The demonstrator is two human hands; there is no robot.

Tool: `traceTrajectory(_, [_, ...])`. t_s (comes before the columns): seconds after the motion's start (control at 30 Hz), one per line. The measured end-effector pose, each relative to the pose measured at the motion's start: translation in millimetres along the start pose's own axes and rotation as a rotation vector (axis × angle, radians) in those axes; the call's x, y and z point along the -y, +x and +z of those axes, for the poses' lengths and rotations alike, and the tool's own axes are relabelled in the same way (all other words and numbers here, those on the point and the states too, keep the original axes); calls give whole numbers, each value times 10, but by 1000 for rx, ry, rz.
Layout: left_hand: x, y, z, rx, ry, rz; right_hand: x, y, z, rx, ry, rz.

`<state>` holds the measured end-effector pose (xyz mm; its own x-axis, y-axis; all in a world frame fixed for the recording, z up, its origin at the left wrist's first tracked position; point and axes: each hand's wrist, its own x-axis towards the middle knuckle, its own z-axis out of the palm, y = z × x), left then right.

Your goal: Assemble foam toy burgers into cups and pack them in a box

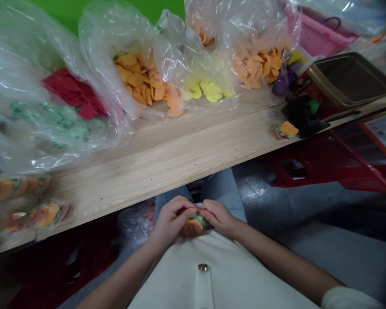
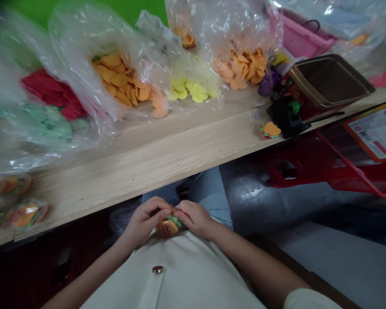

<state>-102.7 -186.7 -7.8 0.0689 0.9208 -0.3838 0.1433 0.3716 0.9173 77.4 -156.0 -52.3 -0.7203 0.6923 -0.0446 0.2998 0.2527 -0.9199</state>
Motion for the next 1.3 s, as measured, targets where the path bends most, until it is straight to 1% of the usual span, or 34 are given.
traceTrajectory(0.1, [-44,190,4,-198,-369,-153,-36,153,-39,-195,243,163])
traceTrajectory(0.13, [-82,266,5,-253,-482,-168,-38,203,-61,-223,298,200])
traceTrajectory(0.17, [-132,340,5,-296,-565,-162,-36,249,-88,-222,338,217])
traceTrajectory(0.2, [-190,407,3,-316,-616,-144,-29,290,-122,-206,364,220])
traceTrajectory(0.23, [-253,463,-3,-311,-643,-118,-19,326,-161,-194,384,211])
traceTrajectory(0.27, [-318,506,-11,-277,-658,-93,-7,357,-205,-197,408,201])
traceTrajectory(0.3, [-379,539,-22,-218,-662,-78,5,382,-252,-216,441,195])
traceTrajectory(0.4, [-519,596,-51,-17,-616,-74,34,431,-388,-257,545,200])
traceTrajectory(0.43, [-547,613,-50,19,-594,-77,39,440,-422,-268,563,204])
traceTrajectory(0.47, [-565,633,-40,32,-581,-77,41,446,-447,-283,571,205])
traceTrajectory(0.53, [-579,681,13,21,-594,-59,36,452,-475,-319,556,195])
traceTrajectory(0.63, [-581,752,128,16,-634,-19,14,448,-509,-364,476,162])
traceTrajectory(0.7, [-593,778,170,23,-642,22,5,429,-563,-388,428,142])
traceTrajectory(0.77, [-622,790,150,60,-623,58,13,386,-650,-370,390,114])
traceTrajectory(0.83, [-661,803,79,156,-560,80,37,320,-752,-297,312,82])
traceTrajectory(0.9, [-692,829,5,262,-471,47,63,245,-839,-200,210,55])
traceTrajectory(0.93, [-700,846,-17,293,-437,-2,72,213,-869,-163,178,50])
traceTrajectory(1.0, [-702,878,-17,279,-413,-127,75,170,-895,-145,153,46])
traceTrajectory(1.03, [-702,889,2,244,-424,-178,68,163,-889,-159,161,52])
traceTrajectory(1.1, [-712,894,61,187,-502,-214,41,177,-847,-207,257,91])
traceTrajectory(1.13, [-722,890,96,192,-558,-206,22,193,-818,-228,348,120])
traceTrajectory(1.2, [-740,882,165,262,-648,-191,-36,228,-775,-264,551,188])
traceTrajectory(1.23, [-739,886,199,297,-667,-190,-80,236,-781,-273,599,211])
traceTrajectory(1.27, [-728,899,233,311,-669,-195,-138,232,-821,-274,583,223])
traceTrajectory(1.3, [-704,925,268,292,-659,-207,-213,212,-905,-290,506,227])
